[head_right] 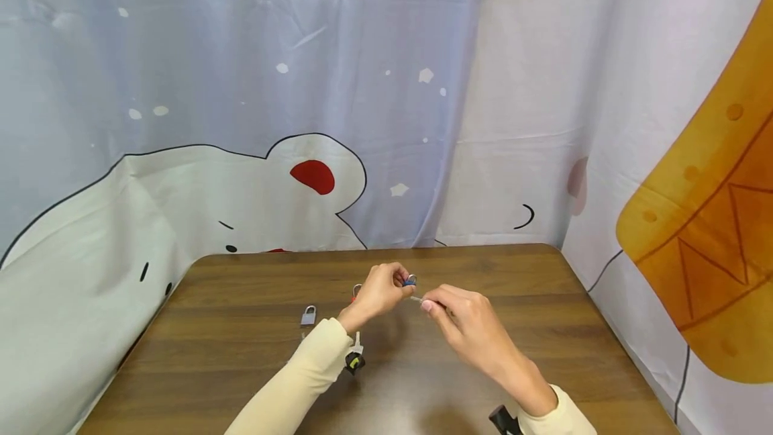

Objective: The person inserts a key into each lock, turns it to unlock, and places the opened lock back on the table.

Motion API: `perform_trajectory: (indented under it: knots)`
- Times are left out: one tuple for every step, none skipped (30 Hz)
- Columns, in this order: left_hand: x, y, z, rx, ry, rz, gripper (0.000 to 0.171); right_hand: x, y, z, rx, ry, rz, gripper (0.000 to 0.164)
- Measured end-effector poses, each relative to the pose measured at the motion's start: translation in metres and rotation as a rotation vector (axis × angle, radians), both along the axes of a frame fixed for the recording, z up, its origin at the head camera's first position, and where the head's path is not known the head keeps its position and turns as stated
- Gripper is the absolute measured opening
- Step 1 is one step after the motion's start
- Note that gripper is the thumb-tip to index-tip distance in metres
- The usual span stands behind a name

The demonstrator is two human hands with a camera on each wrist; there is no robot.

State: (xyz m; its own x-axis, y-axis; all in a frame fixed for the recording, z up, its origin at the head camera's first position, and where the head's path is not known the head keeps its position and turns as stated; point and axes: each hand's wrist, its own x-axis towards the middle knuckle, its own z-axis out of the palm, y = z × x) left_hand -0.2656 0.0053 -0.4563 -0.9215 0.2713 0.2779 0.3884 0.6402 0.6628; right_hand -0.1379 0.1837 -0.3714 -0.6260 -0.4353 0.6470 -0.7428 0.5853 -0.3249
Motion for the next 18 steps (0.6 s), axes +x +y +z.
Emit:
perform_trajectory:
  knots:
    - [0.003, -0.002, 0.004, 0.018, 0.001, -0.002, 0.016, 0.000, -0.001, 0.001, -0.012, 0.002, 0.004, 0.015]
    - [0.005, -0.004, 0.008, 0.036, 0.002, -0.003, 0.016, 0.000, -0.002, 0.002, -0.022, 0.004, 0.007, 0.015]
    - [0.008, -0.005, 0.011, 0.054, 0.005, -0.007, 0.016, -0.001, -0.002, 0.003, -0.031, 0.014, 0.011, 0.015]
    - [0.010, -0.007, 0.015, 0.069, 0.006, -0.011, 0.016, -0.001, -0.003, 0.004, -0.042, 0.014, 0.013, 0.015]
    - [0.013, -0.009, 0.018, 0.080, 0.009, -0.014, 0.017, -0.001, -0.005, 0.005, -0.052, 0.011, 0.016, 0.015]
    - [0.016, -0.010, 0.021, 0.096, 0.012, -0.019, 0.017, -0.001, -0.006, 0.006, -0.058, 0.010, 0.013, 0.016]
    - [0.018, -0.012, 0.024, 0.110, 0.013, -0.024, 0.017, -0.001, -0.007, 0.007, -0.067, 0.006, 0.012, 0.015]
    - [0.021, -0.013, 0.027, 0.124, 0.014, -0.029, 0.017, -0.001, -0.008, 0.008, -0.073, 0.005, 0.010, 0.015]
    - [0.024, -0.014, 0.029, 0.138, 0.015, -0.035, 0.017, -0.001, -0.009, 0.009, -0.080, 0.005, 0.008, 0.015]
    - [0.026, -0.016, 0.031, 0.150, 0.018, -0.038, 0.017, -0.001, -0.010, 0.010, -0.087, -0.005, 0.006, 0.015]
    - [0.029, -0.018, 0.033, 0.163, 0.022, -0.043, 0.017, -0.001, -0.011, 0.010, -0.093, -0.004, 0.007, 0.014]
    - [0.032, -0.020, 0.036, 0.172, 0.026, -0.043, 0.017, -0.001, -0.013, 0.011, -0.098, -0.002, 0.007, 0.014]
    - [0.034, -0.022, 0.038, 0.184, 0.035, -0.043, 0.017, -0.001, -0.014, 0.011, -0.105, -0.001, 0.009, 0.014]
    - [0.037, -0.024, 0.040, 0.197, 0.042, -0.039, 0.017, -0.002, -0.015, 0.012, -0.110, 0.000, 0.011, 0.013]
    - [0.039, -0.026, 0.042, 0.211, 0.051, -0.033, 0.018, -0.002, -0.015, 0.012, -0.116, 0.000, 0.016, 0.013]
    - [0.041, -0.029, 0.045, 0.224, 0.060, -0.027, 0.018, -0.002, -0.016, 0.012, -0.120, -0.001, 0.019, 0.013]
    - [0.043, -0.031, 0.047, 0.242, 0.067, -0.026, 0.017, -0.003, -0.017, 0.011, -0.126, -0.002, 0.022, 0.013]
    - [0.045, -0.034, 0.050, 0.259, 0.073, -0.021, 0.017, -0.003, -0.017, 0.012, -0.131, -0.004, 0.022, 0.013]
